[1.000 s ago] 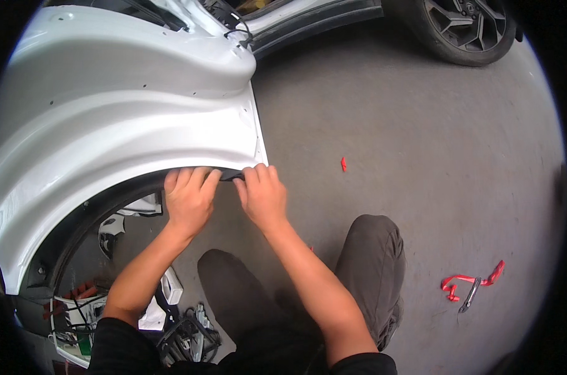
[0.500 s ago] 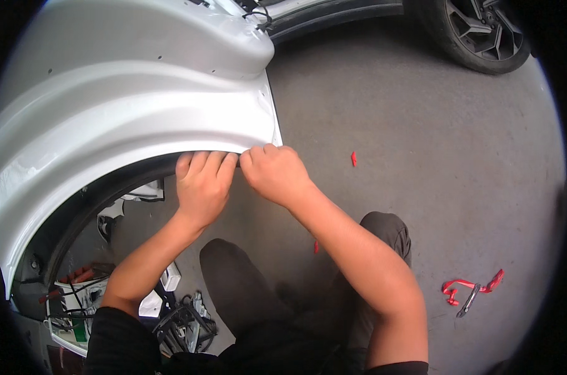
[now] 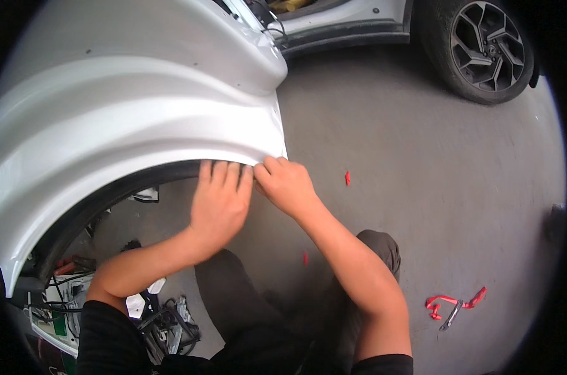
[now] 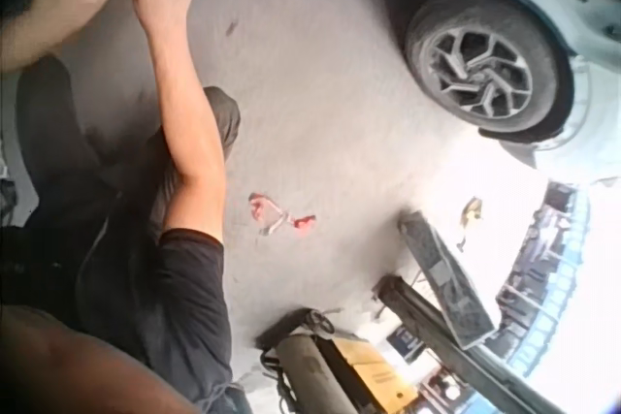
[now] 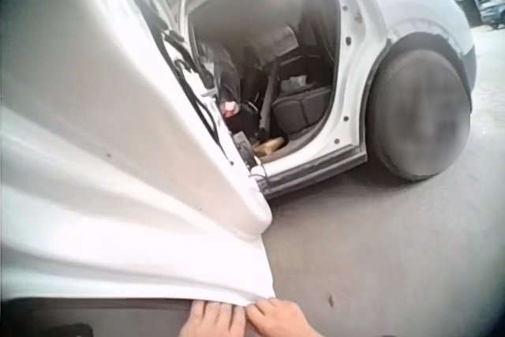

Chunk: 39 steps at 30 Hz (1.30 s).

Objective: The person installs a black rubber weather stripping along the edge of a white car door. They align and press the strip into place along the door's perimeter, adjusting it to fit the contours of the door frame.

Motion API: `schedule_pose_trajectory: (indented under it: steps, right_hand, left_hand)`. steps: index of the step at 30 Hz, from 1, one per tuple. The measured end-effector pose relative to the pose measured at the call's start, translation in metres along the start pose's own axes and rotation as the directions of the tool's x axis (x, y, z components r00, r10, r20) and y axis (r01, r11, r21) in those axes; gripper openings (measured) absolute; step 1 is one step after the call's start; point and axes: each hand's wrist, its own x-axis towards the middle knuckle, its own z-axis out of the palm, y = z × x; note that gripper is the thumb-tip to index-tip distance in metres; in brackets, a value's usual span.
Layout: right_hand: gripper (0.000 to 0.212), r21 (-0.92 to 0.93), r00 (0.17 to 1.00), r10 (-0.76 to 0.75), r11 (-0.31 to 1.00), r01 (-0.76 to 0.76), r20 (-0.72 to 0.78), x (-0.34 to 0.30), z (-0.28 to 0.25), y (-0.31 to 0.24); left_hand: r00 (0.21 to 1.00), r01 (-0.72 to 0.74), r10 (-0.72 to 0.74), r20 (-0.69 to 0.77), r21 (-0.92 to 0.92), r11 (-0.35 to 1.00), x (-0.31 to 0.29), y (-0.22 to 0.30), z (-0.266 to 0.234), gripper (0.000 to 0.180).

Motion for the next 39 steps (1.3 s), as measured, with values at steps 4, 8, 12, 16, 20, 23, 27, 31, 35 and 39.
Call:
schedule_pose_trajectory:
  steps: [4,8,12,16,20,23,27,31,35,39]
  right_hand:
    - [0.023,0.031,1.000,-0.021,0.999,0.020,0.021,0.000,-0.003,0.005]
    - [0.023,0.052,1.000,-0.008,0.999,0.008,0.004,-0.002,-0.006,0.014]
    - [0.023,0.135,1.000,-0.024,0.991,0.024,-0.006,0.001,0.000,0.006]
    - [0.021,0.105,1.000,-0.028,0.994,0.029,-0.006,0.000,-0.007,0.014]
    - [0.020,0.164,0.999,-0.048,0.985,0.049,-0.011,0.003,-0.009,0.014]
    - [0.021,0.152,0.999,-0.048,0.987,0.045,0.019,0.004,-0.009,0.014]
    - [0.021,0.137,0.993,-0.071,0.989,0.058,0.090,0.004,-0.009,0.018]
    - [0.021,0.060,0.980,-0.129,0.991,0.121,0.149,0.006,-0.007,0.021]
    - [0.019,-0.024,0.966,-0.162,0.985,0.170,0.202,0.011,-0.009,0.023]
    - [0.014,-0.024,0.967,-0.173,0.983,0.181,0.186,0.015,-0.010,0.021]
  left_hand:
    - [0.962,-0.057,0.019,0.272,0.133,0.989,-0.008,0.010,-0.033,0.044]
    - [0.959,0.117,0.009,0.284,-0.426,0.897,-0.042,0.037,-0.042,0.048]
    - [0.750,0.632,-0.540,0.383,-0.656,0.413,-0.049,0.060,0.058,0.064]
    - [0.660,0.486,-0.673,0.334,-0.873,0.044,0.004,0.096,0.128,0.037]
    - [0.601,0.327,-0.714,0.361,-0.925,-0.192,0.013,0.098,0.171,0.017]
    - [0.546,0.298,-0.752,0.371,-0.924,-0.239,0.014,0.103,0.179,0.014]
    - [0.717,0.521,-0.619,0.321,-0.837,0.170,0.003,0.083,0.169,0.017]
    - [0.741,0.526,-0.605,0.292,-0.813,0.252,-0.004,0.080,0.182,0.020]
    - [0.735,0.524,-0.593,0.331,-0.831,0.186,-0.006,0.082,0.183,0.022]
    - [0.685,0.454,-0.675,0.273,-0.885,0.103,-0.001,0.084,0.175,0.024]
